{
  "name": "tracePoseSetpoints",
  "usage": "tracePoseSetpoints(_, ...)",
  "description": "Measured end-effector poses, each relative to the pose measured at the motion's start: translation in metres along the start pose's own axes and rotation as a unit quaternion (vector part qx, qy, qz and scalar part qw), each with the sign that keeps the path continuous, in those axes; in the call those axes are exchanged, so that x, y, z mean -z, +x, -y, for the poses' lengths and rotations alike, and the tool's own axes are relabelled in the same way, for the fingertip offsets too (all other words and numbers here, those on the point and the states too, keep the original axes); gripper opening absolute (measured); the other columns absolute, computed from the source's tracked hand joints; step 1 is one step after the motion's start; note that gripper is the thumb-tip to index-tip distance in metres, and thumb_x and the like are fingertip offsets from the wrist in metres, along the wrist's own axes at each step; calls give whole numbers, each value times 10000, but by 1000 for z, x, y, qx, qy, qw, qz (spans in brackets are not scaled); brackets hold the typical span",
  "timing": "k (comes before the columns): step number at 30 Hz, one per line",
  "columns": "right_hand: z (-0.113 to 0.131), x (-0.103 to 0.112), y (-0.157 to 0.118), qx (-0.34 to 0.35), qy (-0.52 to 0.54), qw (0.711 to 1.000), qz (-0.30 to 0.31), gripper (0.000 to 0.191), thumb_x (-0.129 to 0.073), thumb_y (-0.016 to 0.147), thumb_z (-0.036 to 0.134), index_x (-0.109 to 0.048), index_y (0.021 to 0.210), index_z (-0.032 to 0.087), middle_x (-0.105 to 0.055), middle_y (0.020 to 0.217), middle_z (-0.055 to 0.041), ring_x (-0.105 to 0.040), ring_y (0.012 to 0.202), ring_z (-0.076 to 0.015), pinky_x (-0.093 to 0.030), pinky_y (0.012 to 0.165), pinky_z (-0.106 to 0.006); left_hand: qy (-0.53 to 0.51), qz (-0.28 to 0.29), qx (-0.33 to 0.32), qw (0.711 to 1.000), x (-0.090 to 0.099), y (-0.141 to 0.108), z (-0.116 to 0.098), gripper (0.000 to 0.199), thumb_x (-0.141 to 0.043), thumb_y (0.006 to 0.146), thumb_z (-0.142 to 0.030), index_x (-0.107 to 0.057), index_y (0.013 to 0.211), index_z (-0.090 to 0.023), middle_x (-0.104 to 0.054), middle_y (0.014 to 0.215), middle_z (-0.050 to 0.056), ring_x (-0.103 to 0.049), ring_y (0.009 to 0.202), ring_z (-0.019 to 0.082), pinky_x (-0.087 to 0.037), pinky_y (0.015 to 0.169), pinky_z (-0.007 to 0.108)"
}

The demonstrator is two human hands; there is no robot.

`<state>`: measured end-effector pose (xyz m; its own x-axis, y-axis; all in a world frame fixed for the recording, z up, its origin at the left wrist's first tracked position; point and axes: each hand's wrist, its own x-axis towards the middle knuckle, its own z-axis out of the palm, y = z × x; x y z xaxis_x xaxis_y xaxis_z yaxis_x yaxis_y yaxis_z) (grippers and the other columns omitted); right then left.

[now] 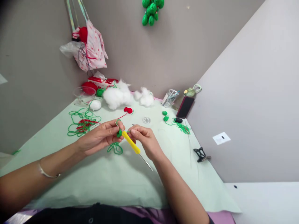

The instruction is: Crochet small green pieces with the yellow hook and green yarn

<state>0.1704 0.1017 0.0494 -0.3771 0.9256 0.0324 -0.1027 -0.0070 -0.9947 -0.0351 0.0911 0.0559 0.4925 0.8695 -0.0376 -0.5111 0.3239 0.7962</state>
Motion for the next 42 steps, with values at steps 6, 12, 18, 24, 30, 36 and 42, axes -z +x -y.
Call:
tracePoseSetpoints(6,-13,-3,19,-50,225,970,-80,367,-852,723,404,-574,621,187,-707,781,1,-355,501,-48,-232,429,-201,17,-2,11,1000,-1,14,9,230,-854,859,-352,-714,788,-183,-651,912,12,-612,837,107,-523,799,210)
tracePoseSetpoints(12,-21,-1,24,-90,182,979,2,434,-741,867,563,-554,679,220,-609,556,57,-357,397,-64,-368,483,-251,92,-25,39,995,17,29,27,190,-814,826,-300,-681,784,-171,-659,820,32,-604,806,157,-484,758,266)
tracePoseSetpoints(18,-25,11,29,-157,140,977,-21,484,-779,836,449,-448,576,210,-408,469,80,-247,448,-53,-147,484,-251,165,-45,119,978,31,42,36,211,-789,726,-200,-580,751,-183,-560,715,-39,-508,636,108,-382,602,240)
tracePoseSetpoints(24,-35,20,30,-125,143,982,-26,429,-752,881,482,-529,632,212,-533,547,33,-420,547,-112,-350,583,-264,156,-45,149,975,37,48,38,221,-778,745,-235,-564,774,-186,-585,747,-21,-527,691,122,-391,645,252)
tracePoseSetpoints(30,-47,13,35,-105,183,976,-45,464,-712,899,587,-531,653,237,-572,617,16,-555,644,-171,-514,735,-355,130,-66,99,984,33,49,47,175,-737,771,-194,-567,810,-199,-603,831,-20,-541,749,123,-421,682,250)
tracePoseSetpoints(36,-48,8,36,-146,186,972,-11,454,-710,920,507,-510,627,223,-495,527,43,-404,520,-118,-343,570,-285,291,-105,84,947,30,46,52,137,-618,736,-146,-510,762,-226,-623,717,-28,-531,680,142,-405,656,280)
tracePoseSetpoints(42,-46,10,33,-191,83,978,3,464,-724,910,498,-540,612,193,-454,545,50,-318,538,-88,-212,549,-283,416,-87,68,903,35,47,55,139,-565,707,-141,-465,694,-236,-490,631,-64,-438,609,127,-352,604,278)
